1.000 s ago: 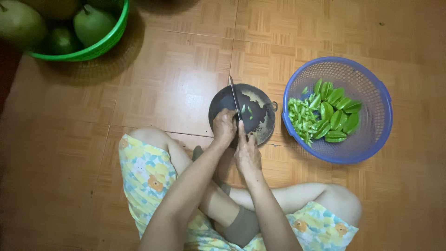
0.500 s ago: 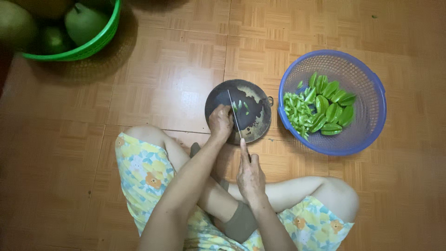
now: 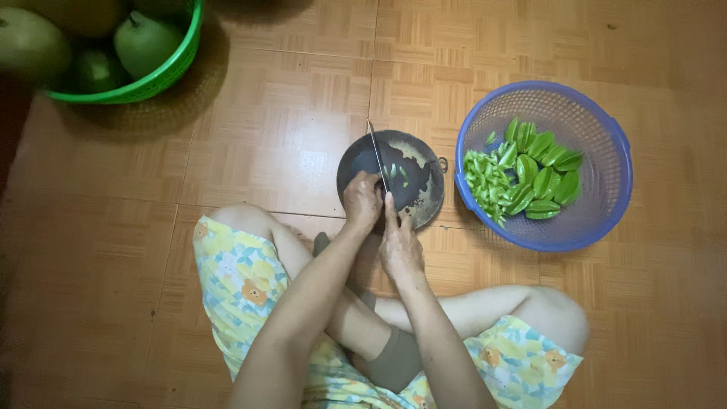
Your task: The person sits on the floor and uses a knife to chop green vegetables on a round cutting board. The chopped pieces are transferred into a blue colander. A green basket with whole fruits is visible nearby.
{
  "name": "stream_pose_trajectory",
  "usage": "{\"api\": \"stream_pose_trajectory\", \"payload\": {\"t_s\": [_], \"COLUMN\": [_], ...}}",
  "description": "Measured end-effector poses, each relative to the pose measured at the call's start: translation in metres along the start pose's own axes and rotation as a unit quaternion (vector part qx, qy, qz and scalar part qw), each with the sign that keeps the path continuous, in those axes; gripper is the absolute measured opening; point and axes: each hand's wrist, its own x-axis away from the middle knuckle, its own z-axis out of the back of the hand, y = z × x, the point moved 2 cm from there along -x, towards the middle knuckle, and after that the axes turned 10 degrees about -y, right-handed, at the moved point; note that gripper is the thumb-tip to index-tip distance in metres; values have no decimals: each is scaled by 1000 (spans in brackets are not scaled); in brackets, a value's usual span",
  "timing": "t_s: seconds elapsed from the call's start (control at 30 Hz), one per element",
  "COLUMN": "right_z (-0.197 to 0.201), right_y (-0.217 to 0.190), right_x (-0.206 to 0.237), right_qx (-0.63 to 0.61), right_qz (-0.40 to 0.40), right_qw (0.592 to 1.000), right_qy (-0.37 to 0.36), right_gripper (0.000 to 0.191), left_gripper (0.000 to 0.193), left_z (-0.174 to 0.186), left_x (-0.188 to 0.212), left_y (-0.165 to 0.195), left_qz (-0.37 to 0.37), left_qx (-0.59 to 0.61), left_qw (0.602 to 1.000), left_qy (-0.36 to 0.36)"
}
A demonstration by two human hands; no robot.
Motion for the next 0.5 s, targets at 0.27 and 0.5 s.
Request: {"api": "stream_pose_trajectory", "payload": {"t_s": [0.27, 0.5], "right_z": [27, 33], "right_y": [-2, -15], "right_x": [59, 78], "right_qx": [-61, -22], "right_qz": [-44, -75], "right_qw": [996, 994], "right_qy": [-43, -70], "right_gripper": [72, 70], "left_gripper": [13, 10], "left_z": [3, 7], "left_x": [-4, -2], "left_y": [3, 7], "left_qz": [18, 27], "left_qx": [-4, -6], "left_qw": [1000, 1000], "left_qy": [13, -8]}}
